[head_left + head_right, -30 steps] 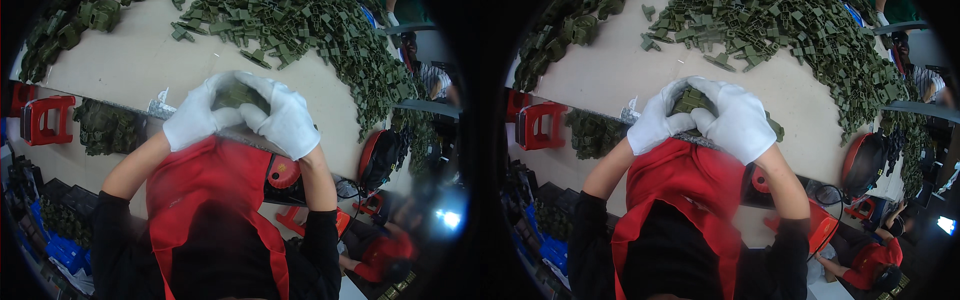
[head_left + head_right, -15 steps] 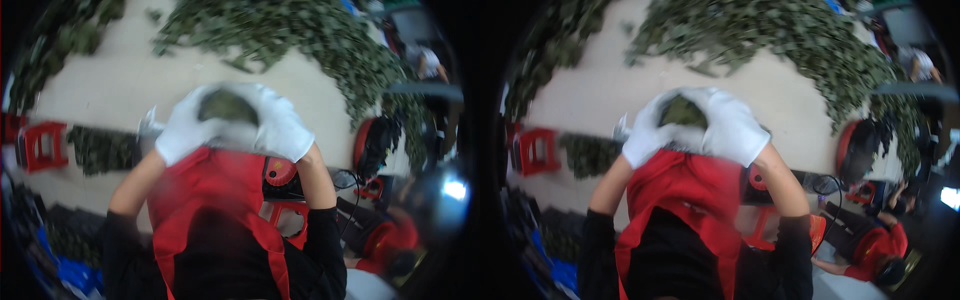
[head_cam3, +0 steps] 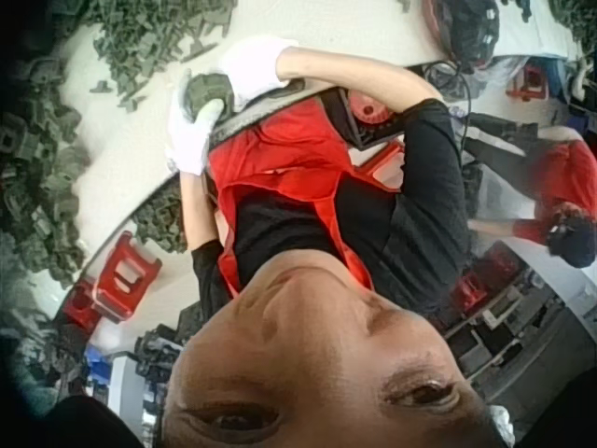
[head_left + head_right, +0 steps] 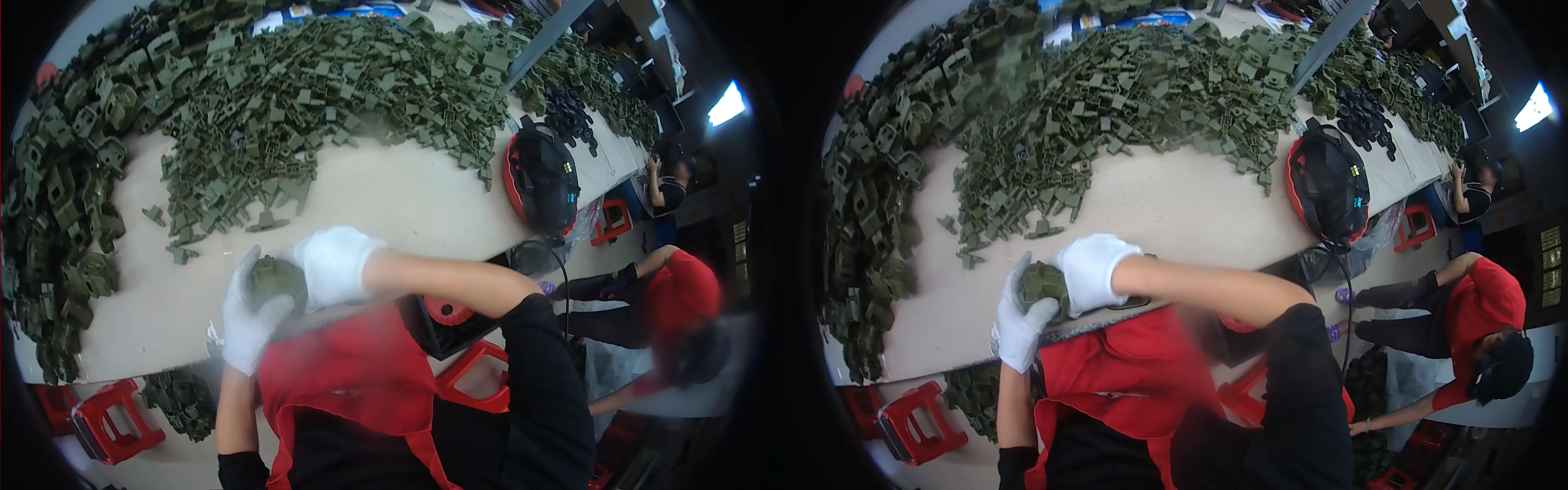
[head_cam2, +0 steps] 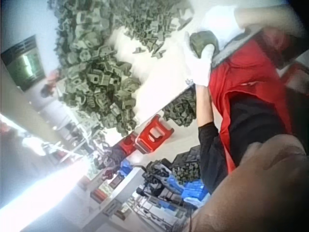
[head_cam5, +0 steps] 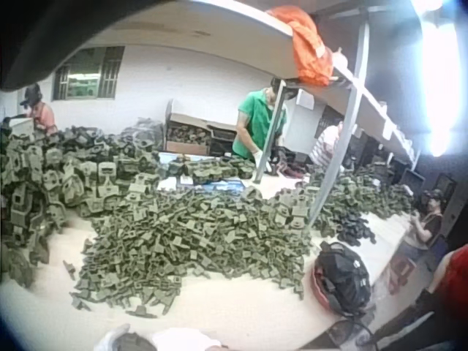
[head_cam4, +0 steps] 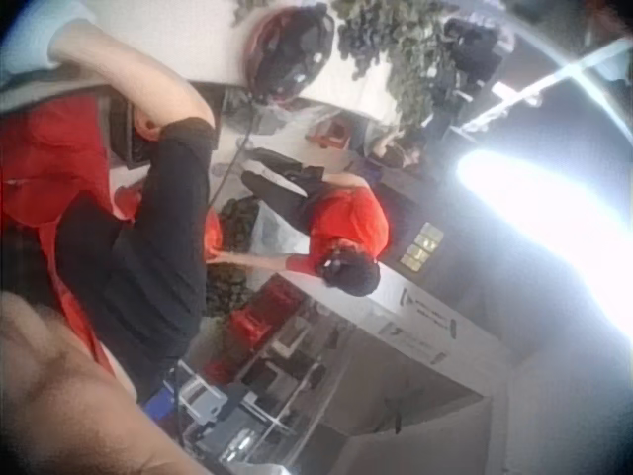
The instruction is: Assembling green plastic toy car or vehicle components at a factory workbench.
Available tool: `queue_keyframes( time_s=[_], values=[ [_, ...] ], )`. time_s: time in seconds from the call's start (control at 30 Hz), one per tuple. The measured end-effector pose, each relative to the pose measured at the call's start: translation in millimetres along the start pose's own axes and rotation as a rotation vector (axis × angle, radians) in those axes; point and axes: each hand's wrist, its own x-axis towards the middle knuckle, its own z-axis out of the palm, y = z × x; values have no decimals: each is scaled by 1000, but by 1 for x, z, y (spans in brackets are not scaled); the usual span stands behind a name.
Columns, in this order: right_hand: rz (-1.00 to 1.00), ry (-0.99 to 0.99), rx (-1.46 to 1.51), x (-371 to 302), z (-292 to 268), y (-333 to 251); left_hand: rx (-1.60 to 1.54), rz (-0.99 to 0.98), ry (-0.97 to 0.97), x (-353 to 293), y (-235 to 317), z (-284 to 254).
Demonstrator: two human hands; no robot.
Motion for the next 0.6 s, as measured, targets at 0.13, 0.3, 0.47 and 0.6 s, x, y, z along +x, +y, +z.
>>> queue_keyframes(
  time_s=[0.13, 0.3, 0.47, 0.6],
  values=[
    [10, -172, 840, 49, -54, 102, -177, 245, 329, 4, 3, -28],
    [36, 729, -38, 63, -185, 210, 57, -19, 659, -23, -8, -60],
    [182, 911, -78, 109, -272, 329, 100, -69, 648, -13, -15, -72],
    [81, 878, 436, 81, -272, 325, 459, 27, 778, 13, 6, -113]
  ],
)
